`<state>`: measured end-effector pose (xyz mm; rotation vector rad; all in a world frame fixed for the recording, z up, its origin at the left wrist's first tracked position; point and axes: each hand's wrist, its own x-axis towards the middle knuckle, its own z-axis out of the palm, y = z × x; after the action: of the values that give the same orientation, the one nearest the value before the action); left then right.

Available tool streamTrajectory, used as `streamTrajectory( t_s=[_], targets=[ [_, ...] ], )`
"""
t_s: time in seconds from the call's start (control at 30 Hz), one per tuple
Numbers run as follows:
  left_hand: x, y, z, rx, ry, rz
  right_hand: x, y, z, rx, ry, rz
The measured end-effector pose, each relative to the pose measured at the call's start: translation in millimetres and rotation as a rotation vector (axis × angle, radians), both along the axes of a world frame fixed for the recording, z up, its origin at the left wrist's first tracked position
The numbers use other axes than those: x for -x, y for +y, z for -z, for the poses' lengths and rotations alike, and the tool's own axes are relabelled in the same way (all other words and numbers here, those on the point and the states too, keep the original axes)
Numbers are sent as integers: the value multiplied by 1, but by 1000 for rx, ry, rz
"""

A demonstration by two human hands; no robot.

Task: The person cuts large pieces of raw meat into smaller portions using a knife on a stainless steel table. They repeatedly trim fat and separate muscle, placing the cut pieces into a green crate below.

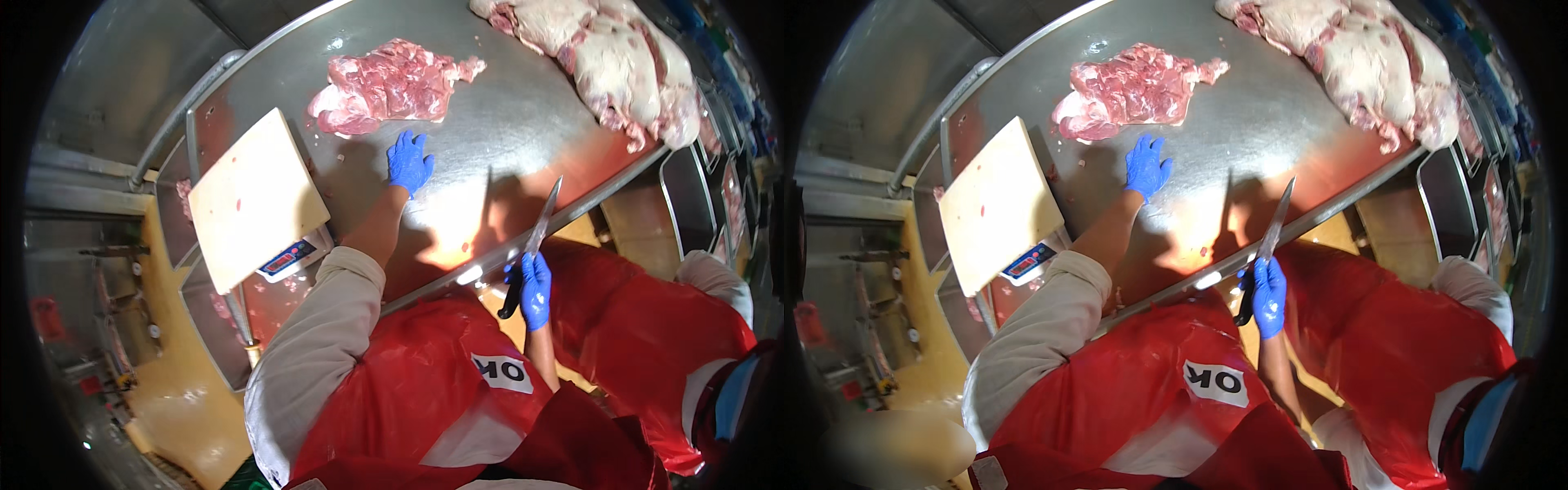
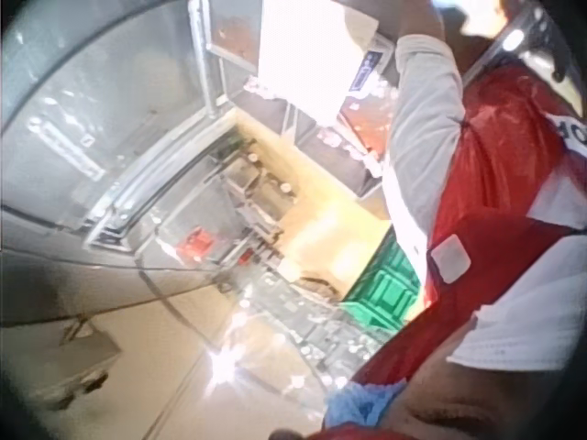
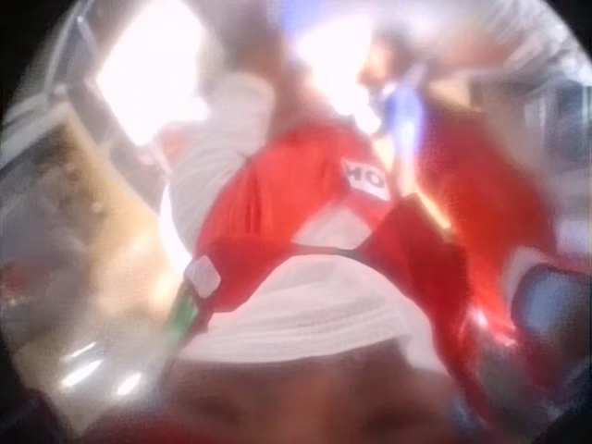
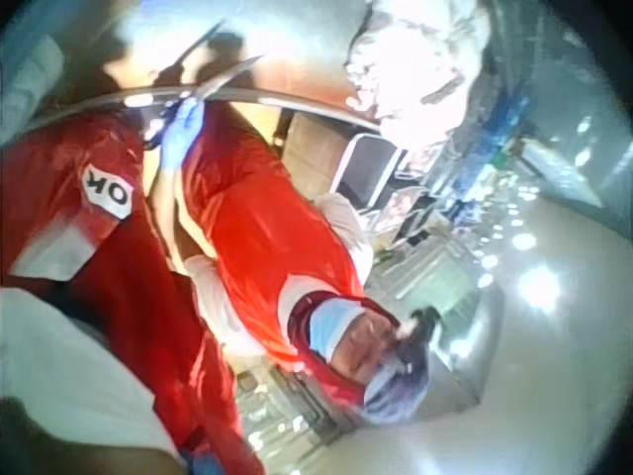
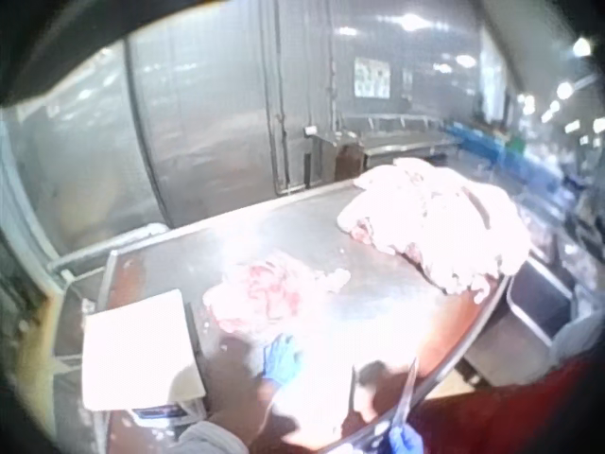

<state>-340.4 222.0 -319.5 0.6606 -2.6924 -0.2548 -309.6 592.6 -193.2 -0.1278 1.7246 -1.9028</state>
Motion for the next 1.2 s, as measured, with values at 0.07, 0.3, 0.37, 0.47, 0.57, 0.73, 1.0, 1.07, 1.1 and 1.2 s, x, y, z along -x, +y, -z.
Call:
streamTrajectory(
  t_s=[0.07,0.3,0.37,0.47,0.57,0.73,1.0,1.07,1.1,1.2],
  targets=[
    [2,-11,-1,-104,99,-134,-8,1,-16,-69,23,-42],
    [61,-120,-13,-8,-34,-539,-39,29,-39,-323,172,59],
    [78,-183,16,-18,122,-475,-38,47,-48,-383,42,-14],
    [79,-181,-26,-210,-72,-448,-66,55,-47,-440,92,33],
    [51,-138,-52,-114,-299,-426,-90,83,-35,-492,128,-52],
    [39,-134,-2,-57,-95,-366,-77,44,-57,-494,122,-82],
    [-20,3,-24,-105,263,-48,-13,-10,-43,-309,106,-198],
    [-35,21,-32,-49,186,28,22,-13,-37,-306,177,-288],
    [-52,29,-37,-16,143,57,34,-18,-31,-290,193,-331],
    [-82,36,-47,-39,202,209,67,-39,-18,-262,314,-413]
  ],
)
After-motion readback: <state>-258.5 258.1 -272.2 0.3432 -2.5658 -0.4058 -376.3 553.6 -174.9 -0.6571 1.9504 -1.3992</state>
